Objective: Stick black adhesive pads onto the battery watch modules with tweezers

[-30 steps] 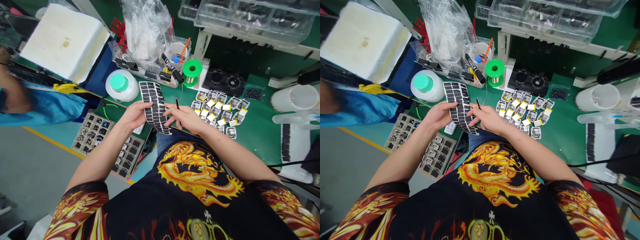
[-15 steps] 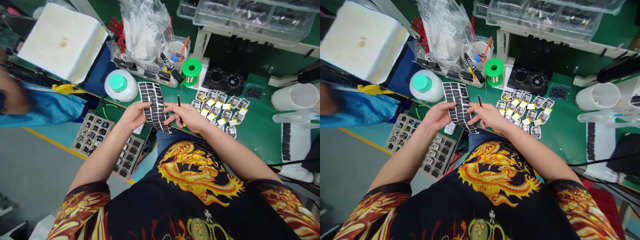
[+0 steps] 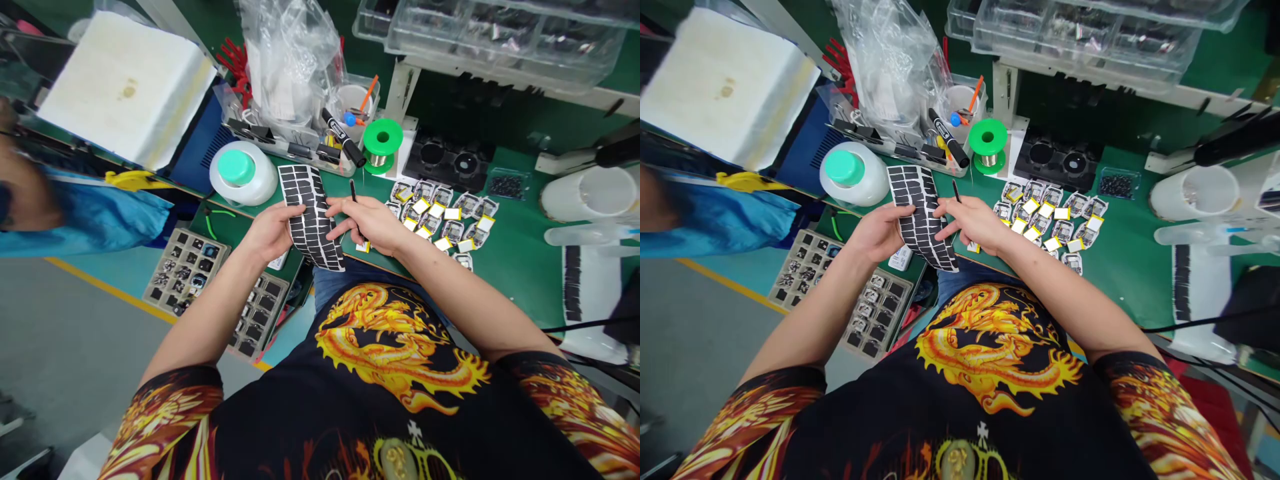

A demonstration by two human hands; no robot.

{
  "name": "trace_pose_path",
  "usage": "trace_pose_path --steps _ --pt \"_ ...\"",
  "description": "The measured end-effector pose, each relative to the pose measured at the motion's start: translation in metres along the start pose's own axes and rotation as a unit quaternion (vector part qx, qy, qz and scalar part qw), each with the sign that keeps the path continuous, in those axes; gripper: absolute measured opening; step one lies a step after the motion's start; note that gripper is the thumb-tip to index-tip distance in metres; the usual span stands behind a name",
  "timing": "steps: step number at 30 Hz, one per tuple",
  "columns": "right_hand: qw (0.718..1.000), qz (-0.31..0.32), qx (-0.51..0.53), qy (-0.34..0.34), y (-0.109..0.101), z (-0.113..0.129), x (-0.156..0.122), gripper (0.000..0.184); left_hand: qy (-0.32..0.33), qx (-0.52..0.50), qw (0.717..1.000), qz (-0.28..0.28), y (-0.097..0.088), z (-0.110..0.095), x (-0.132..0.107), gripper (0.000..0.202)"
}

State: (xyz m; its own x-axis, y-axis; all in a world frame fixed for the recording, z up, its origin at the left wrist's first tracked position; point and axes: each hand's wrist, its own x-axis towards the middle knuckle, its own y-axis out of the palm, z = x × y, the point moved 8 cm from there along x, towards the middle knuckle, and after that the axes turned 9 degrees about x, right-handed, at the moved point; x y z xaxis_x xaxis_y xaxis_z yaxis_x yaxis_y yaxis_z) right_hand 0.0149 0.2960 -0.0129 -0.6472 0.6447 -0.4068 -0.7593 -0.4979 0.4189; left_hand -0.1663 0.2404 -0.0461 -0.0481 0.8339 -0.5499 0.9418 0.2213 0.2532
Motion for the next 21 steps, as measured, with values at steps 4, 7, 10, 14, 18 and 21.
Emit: trace_pose_path --steps 4,7,10,14,18,21 --pt "1.0 0.013 -0.013 0.0 0.0016 -0.0007 -0.001 0.024 0.006 0.004 1.0 0.001 0.0002 -0.0007 -0.0002 0.033" --pt "1.0 0.019 -0.019 0.004 0.0018 -0.0004 -0.0024 0.026 0.007 0.002 1.0 0.006 0.0003 -0.0007 -0.0004 0.035" --pt "0.999 0.024 -0.02 0.003 0.0021 0.001 -0.0033 0.027 0.01 0.002 1.0 0.011 0.0004 -0.0011 -0.0008 0.036" --pt "0.999 0.024 -0.026 0.003 0.0019 0.0029 -0.0044 0.027 0.013 0.001 1.0 0.017 0.0003 -0.001 -0.0011 0.035" --pt "0.999 0.031 -0.033 0.002 0.0024 0.0045 -0.0061 0.028 0.016 -0.005 1.0 0.021 0.0001 -0.0002 -0.0013 0.034" --pt "0.999 0.038 -0.029 -0.002 0.0029 0.005 -0.0071 0.029 0.019 -0.005 1.0 0.025 0.0003 -0.0005 -0.0018 0.036"
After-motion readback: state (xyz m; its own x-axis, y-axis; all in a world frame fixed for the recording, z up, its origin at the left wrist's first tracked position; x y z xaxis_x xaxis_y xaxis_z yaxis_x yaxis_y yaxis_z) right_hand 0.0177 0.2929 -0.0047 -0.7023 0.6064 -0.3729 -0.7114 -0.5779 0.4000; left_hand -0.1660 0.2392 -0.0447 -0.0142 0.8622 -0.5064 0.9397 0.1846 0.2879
